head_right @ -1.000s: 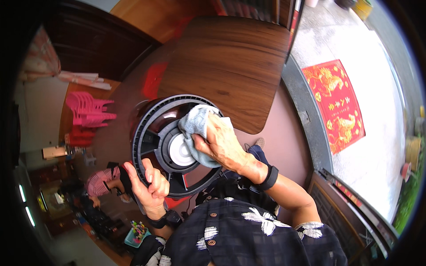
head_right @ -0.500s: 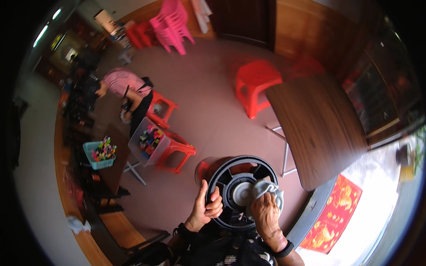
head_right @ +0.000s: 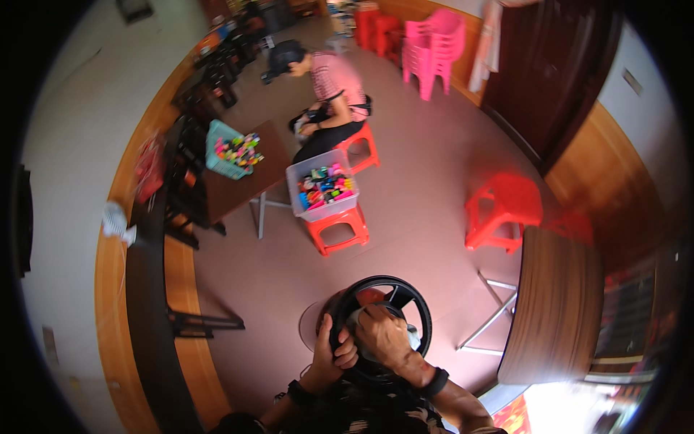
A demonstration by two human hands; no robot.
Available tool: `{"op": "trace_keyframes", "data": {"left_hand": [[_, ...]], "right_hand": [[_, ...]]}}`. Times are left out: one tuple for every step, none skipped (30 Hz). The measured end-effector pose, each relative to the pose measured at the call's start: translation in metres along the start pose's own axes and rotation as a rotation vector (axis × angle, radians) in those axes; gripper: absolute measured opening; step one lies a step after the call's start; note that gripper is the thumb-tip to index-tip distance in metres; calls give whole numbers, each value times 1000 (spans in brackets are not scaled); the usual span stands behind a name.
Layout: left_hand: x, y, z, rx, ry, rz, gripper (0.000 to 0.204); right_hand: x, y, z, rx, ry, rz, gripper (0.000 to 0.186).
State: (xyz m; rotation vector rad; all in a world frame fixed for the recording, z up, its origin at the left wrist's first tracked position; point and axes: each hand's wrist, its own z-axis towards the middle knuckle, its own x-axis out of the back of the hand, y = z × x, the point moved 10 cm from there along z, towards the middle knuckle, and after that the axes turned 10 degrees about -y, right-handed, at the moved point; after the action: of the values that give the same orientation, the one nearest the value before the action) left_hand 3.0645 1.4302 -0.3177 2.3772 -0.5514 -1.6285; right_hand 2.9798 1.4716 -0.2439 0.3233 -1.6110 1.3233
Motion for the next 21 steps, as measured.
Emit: {"op": "trace_keyframes", "data": {"left_hand": [[4, 3, -8, -21, 25, -5, 57], [3, 5, -17, -62, 23, -18, 57], [5, 6, -27, -105, 47, -29, 57], [7, 7, -39, -147, 73, -47, 57], [9, 10, -51, -187, 115, -49, 57], [9, 9, -61, -213, 116, -59, 57], [16, 9, -71, -261, 165, -70, 56], [24, 9, -81, -305, 212, -81, 56], [33, 4, -94, -340, 266, -132, 55], [34, 1, -105, -358, 269, -144, 55], [39, 2, -118, -410, 324, -177, 55], [44, 3, -131, -465, 379, -212, 54], [46, 6, -144, -507, 419, -225, 54], [49, 4, -155, -526, 422, -237, 54], [55, 3, -167, -579, 458, -266, 54], [62, 1, -178, -631, 493, -296, 54], [69, 2, -189, -668, 511, -296, 55], [77, 1, -199, -684, 515, -309, 55], [87, 4, -211, -732, 540, -303, 55], [97, 5, -225, -780, 568, -303, 55], [103, 11, -237, -810, 564, -314, 52]], "right_hand": [[4, -4, 11, 8, 11, -7, 11], [8, -7, 19, 15, 22, -14, 11], [0, -1, 27, 6, 22, -64, 12], [-4, -1, 33, 43, 29, -122, 14], [-7, 0, 36, 63, -5, -76, 17], [-9, -2, 38, 70, -36, -30, 20], [-20, -10, 34, 149, -50, -49, 25], [-30, -18, 29, 226, -63, -68, 30], [-37, -34, 25, 247, -186, -42, 39], [-49, -40, 20, 228, -304, -35, 43], [-55, -54, 13, 276, -324, -40, 44], [-61, -66, 7, 328, -345, -46, 44], [-63, -78, 2, 353, -389, -47, 45], [-64, -86, -1, 372, -401, -53, 45], [-75, -88, -4, 346, -550, 2, 45], [-87, -90, -8, 315, -699, 56, 45], [-100, -95, -12, 320, -750, 55, 44], [-109, -103, -11, 335, -763, 47, 44], [-122, -112, -14, 350, -834, 61, 44], [-137, -120, -18, 363, -912, 73, 43], [-152, -129, -16, 376, -899, 86, 44]]}}
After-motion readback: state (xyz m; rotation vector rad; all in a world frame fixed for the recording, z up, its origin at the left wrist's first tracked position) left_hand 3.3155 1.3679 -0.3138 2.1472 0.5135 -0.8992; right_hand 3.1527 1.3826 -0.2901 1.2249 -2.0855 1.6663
